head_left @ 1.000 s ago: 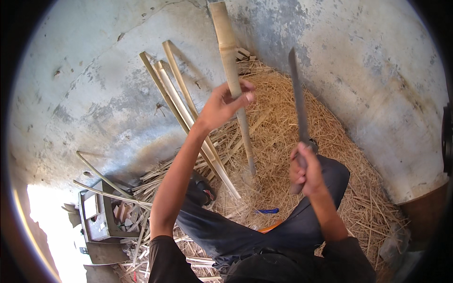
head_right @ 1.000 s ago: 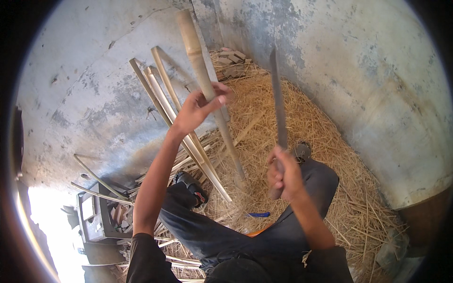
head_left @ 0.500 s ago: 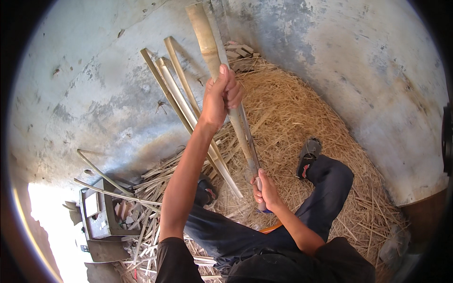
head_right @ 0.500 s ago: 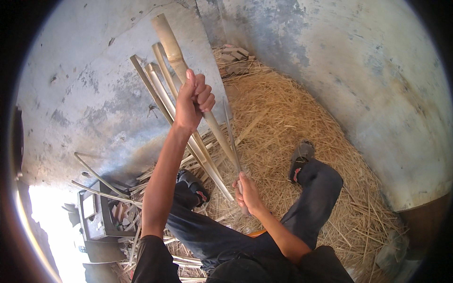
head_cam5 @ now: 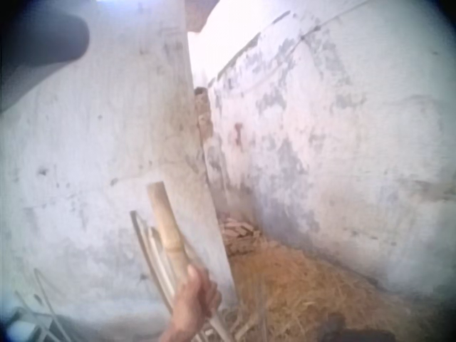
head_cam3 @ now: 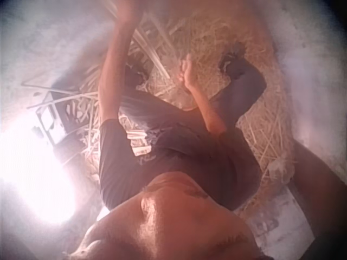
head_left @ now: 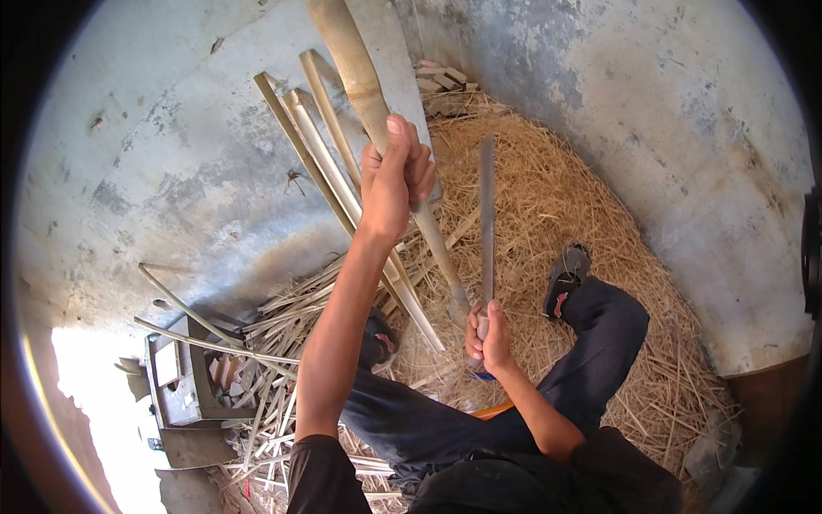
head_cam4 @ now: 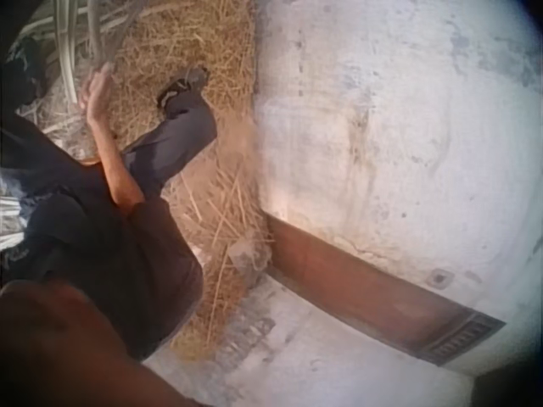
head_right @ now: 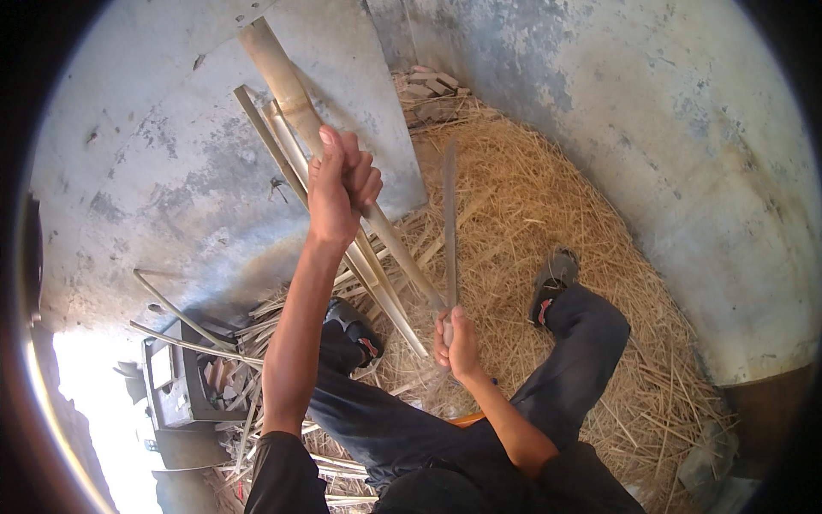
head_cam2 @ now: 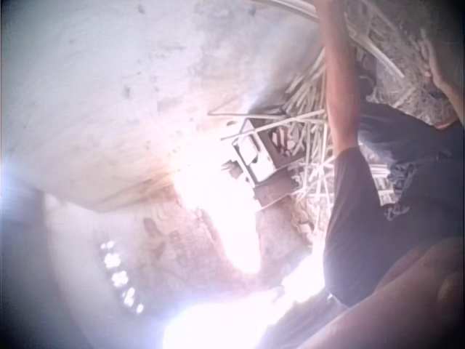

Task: The person sits on a straw-covered floor and uses a blue utility knife to shave the outer layer off a long bamboo pole. They rotate the pole to remove the outer skin in long strips, then switch to a machete to split the pole lengthwise.

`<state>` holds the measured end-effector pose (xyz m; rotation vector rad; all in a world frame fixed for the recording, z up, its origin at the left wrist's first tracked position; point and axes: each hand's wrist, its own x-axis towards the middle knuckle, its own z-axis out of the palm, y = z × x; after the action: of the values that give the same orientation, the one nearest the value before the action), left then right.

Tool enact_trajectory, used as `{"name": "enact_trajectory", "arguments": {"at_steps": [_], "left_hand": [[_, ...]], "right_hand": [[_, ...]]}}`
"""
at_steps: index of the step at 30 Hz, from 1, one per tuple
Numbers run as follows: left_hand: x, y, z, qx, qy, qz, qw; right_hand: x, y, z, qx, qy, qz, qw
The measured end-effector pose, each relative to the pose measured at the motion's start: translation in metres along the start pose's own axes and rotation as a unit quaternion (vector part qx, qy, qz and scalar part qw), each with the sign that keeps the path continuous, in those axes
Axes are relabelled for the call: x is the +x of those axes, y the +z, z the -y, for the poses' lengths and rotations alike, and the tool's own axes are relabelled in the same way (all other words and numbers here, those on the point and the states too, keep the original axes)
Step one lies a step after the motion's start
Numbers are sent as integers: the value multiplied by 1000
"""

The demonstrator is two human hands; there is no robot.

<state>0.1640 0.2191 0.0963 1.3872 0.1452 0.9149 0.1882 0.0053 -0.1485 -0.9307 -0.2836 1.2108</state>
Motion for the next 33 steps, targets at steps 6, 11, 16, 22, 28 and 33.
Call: {"name": "enact_trajectory", "arguments": {"at_steps": [6,11,16,22,28,33], "left_hand": [[5,-16,1,3,0,-35,999],[2,-18,-1,-10,1,-29,1000],[1,-11,0,-38,-26,-17,999],[-7,-44,-2,-29,-4,-64,998],[-8,-22,-5,-42,-16,-58,997],[-10,-33,-3,-28,7,-74,997]], "right_hand": [[-5,-6,-1,24,168,-70,983],[-12,12,32,13,-32,-6,999],[-14,5,0,-5,170,-30,985],[-10,6,35,-4,57,-24,998],[-15,21,23,-47,-109,-10,993],[-11,-5,-7,-47,179,-76,980]]}}
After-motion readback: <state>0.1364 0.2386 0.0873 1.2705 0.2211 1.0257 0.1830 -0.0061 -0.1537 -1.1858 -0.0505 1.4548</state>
